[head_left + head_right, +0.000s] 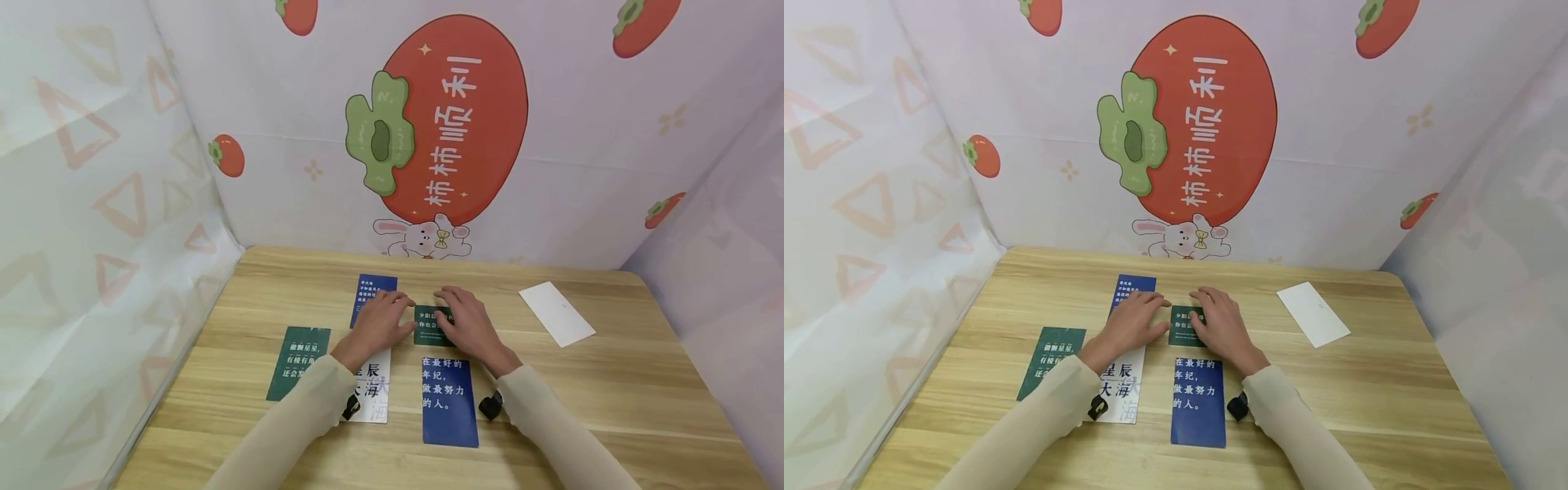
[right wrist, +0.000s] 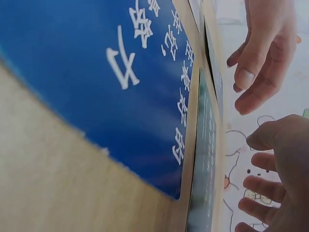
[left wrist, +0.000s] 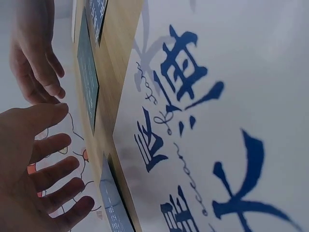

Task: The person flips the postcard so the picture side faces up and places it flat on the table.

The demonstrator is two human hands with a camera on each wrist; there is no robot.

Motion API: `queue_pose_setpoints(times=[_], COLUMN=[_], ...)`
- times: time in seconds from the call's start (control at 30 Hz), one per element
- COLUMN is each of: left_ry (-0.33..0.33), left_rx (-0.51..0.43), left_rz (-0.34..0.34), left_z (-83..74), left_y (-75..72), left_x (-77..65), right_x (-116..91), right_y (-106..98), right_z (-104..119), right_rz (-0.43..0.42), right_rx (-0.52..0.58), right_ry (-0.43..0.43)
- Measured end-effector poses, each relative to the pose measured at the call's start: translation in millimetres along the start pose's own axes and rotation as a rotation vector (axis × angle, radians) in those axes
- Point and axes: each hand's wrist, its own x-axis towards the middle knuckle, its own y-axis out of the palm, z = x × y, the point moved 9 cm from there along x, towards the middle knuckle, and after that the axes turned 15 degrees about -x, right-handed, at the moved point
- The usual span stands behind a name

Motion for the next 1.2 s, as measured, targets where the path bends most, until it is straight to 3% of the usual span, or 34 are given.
queue_pose_setpoints(times=[0.5,1.2], left_ry=[0.015,0.063], left_rx=[0.029,0.029], left_rz=[0.023,0.021], left_z=[-19.4,-45.0], left_y=[14.9,26.4], left_x=[14.3,30.5], right_x=[-20,-45], right_y=[-1,-15], right_z=[-34,-74], right_rz=[0.03,0.002], right_rx=[0.035,0.036], right_ry=[0.091,0.16])
